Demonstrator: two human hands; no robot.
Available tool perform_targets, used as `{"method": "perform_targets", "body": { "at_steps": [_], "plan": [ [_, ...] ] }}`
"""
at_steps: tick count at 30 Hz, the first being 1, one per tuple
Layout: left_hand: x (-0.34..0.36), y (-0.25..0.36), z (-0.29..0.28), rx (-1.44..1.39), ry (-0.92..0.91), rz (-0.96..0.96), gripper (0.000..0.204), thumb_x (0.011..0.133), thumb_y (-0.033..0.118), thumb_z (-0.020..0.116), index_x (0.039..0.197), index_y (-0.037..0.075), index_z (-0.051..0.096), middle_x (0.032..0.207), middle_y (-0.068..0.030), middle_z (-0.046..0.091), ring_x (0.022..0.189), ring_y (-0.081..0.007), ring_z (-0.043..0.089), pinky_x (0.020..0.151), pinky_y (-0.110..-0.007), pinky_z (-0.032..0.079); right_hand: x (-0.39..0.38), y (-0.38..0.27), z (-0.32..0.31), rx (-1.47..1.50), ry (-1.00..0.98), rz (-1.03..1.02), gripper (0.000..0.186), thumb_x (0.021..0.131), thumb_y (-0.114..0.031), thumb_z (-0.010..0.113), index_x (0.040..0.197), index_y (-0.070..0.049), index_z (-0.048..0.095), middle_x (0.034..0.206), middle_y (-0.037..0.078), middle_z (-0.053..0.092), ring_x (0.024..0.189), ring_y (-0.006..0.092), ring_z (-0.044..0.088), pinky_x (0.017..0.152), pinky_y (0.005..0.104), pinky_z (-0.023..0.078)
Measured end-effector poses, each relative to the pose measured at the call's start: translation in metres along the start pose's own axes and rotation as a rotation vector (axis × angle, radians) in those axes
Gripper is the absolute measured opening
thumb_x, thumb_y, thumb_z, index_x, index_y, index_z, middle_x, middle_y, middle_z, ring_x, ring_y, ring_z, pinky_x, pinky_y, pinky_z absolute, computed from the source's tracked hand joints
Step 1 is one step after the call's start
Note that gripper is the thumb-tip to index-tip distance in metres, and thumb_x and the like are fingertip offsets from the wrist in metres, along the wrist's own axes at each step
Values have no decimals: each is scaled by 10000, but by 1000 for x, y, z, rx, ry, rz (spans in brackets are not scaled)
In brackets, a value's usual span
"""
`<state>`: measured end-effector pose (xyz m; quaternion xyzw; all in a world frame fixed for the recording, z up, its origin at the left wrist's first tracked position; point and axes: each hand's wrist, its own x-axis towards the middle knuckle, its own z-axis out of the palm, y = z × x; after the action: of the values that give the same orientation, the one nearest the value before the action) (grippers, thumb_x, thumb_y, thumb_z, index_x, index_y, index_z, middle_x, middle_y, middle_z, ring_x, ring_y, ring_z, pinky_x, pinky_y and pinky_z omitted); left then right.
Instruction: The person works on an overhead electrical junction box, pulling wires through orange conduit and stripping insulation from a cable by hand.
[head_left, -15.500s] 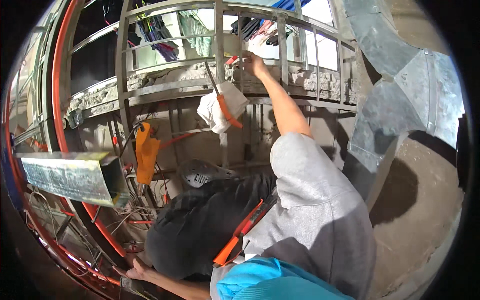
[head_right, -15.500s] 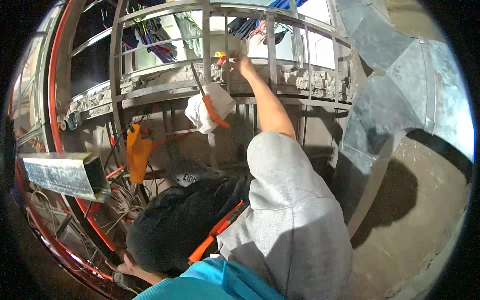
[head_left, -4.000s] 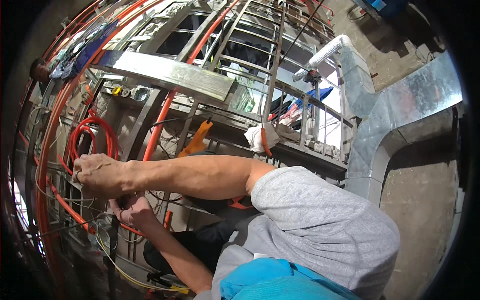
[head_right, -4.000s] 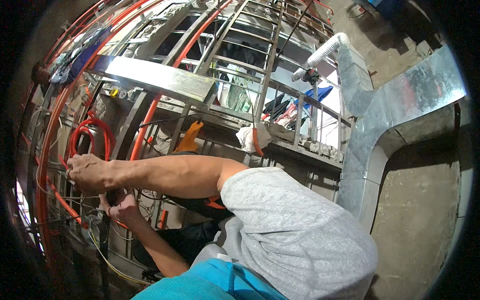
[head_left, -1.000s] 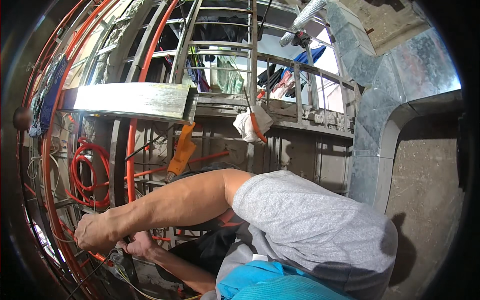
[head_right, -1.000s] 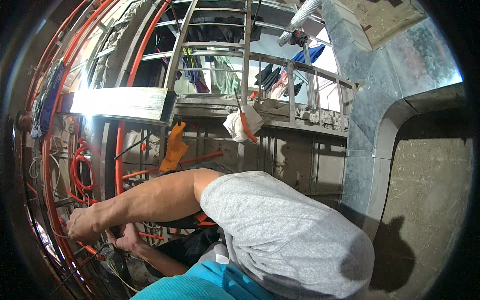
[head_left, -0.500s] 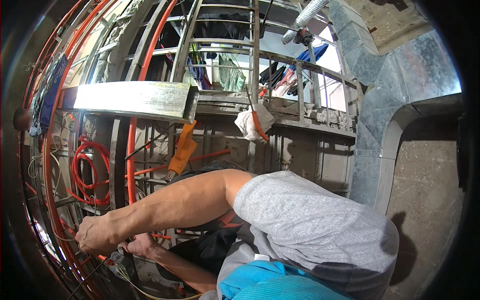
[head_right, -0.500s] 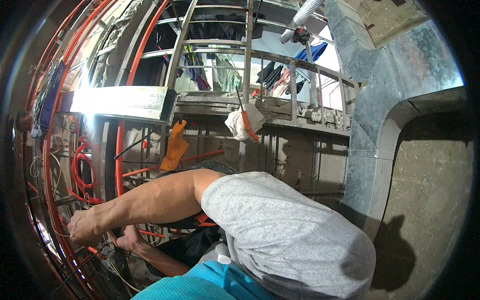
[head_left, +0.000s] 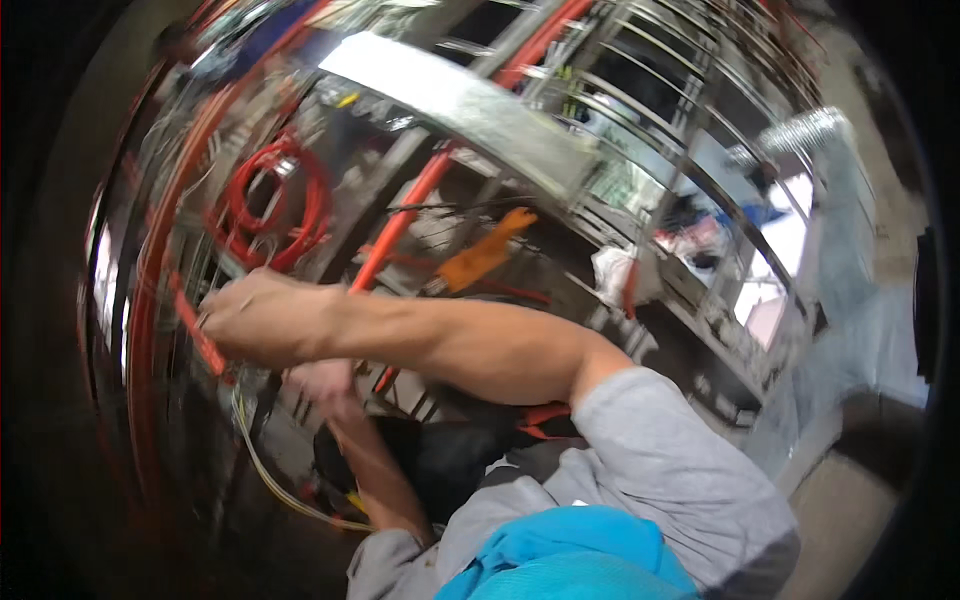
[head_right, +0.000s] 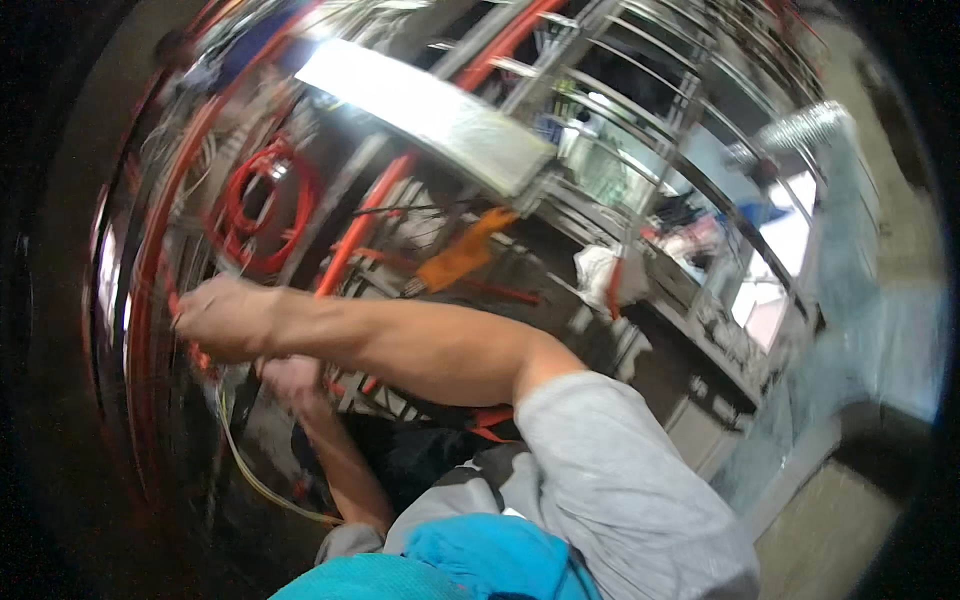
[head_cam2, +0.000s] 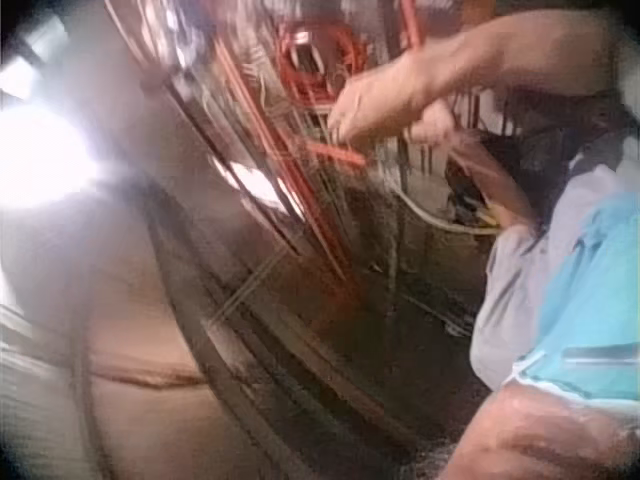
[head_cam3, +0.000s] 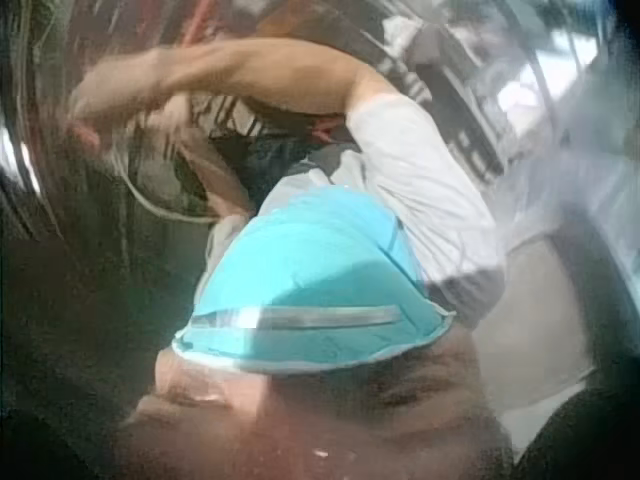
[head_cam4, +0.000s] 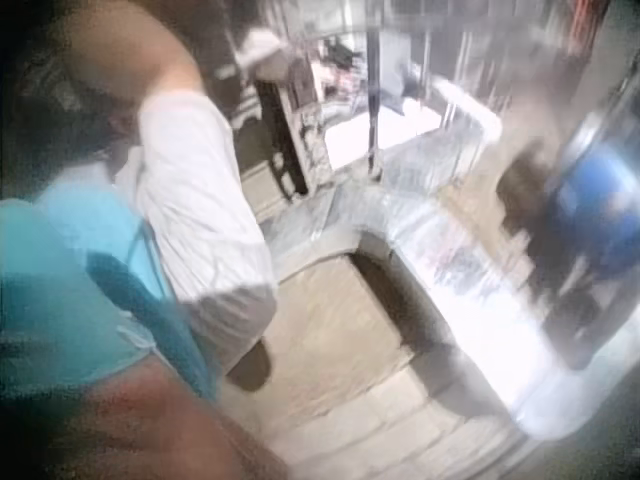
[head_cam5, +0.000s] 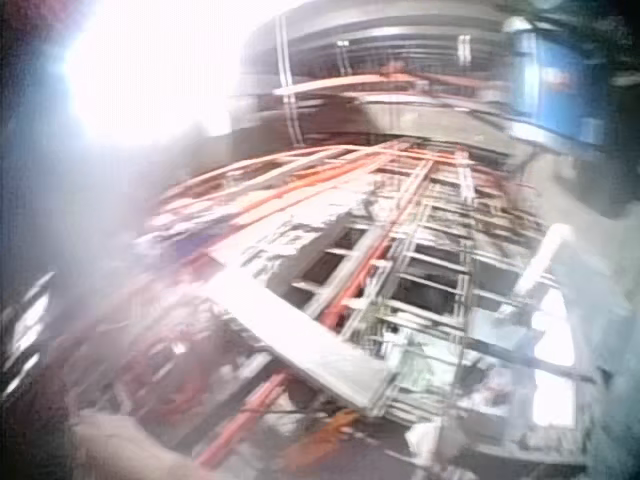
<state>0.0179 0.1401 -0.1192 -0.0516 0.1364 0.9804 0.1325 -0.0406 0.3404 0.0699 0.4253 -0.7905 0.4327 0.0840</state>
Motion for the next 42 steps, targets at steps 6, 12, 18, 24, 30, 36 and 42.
{"method": "perform_targets", "body": {
  "at_steps": [6,12,18,24,30,36,42],
  "plan": [
    [-7,-52,90,140,277,322,587,1013,504,506,1428,89,514,1470,-91,529,1383,-272,473,1179,-498,350,3,-20,13,2,-18,-66,136,815,-73,682,945,-34,691,964,126,679,925,324,705,749,424,583],
    [-2,-62,86,107,275,333,577,1006,498,514,1413,89,524,1454,-90,538,1369,-270,483,1168,-495,362,-7,-21,31,-165,-33,-112,115,766,-108,701,808,-7,737,883,163,700,839,343,725,703,423,595],
    [-2,-63,87,60,281,343,567,999,491,522,1399,90,533,1438,-90,547,1355,-268,493,1156,-492,374,-6,-35,25,-105,-331,-61,364,871,-154,693,1206,-18,649,1056,155,643,1019,334,660,866,445,533],
    [-10,-56,85,34,307,354,556,992,485,531,1384,91,542,1422,-90,556,1341,-265,503,1145,-489,386,9,-42,40,-164,-417,-84,315,879,-117,680,1182,-34,711,1292,124,639,1205,301,589,974,406,508],
    [-4,-71,88,22,296,297,546,985,478,539,1370,91,551,1406,-89,565,1327,-263,513,1134,-486,398,12,-40,60,-181,-319,-97,425,913,-218,699,1285,-24,629,1147,178,666,1032,368,657,888,455,531],
    [-22,-45,78,62,324,364,536,978,472,547,1355,92,561,1390,-89,574,1314,-260,523,1123,-482,410,25,-35,109,-121,-140,-212,146,772,-166,687,810,-24,690,857,167,668,771,372,703,688,494,572],
    [-5,-57,81,65,292,309,526,971,465,556,1341,93,570,1375,-88,583,1300,-258,533,1112,-479,422,12,-9,154,-206,60,-77,245,757,-338,720,793,-111,633,858,138,653,788,362,656,678,516,500]
  ]
}}
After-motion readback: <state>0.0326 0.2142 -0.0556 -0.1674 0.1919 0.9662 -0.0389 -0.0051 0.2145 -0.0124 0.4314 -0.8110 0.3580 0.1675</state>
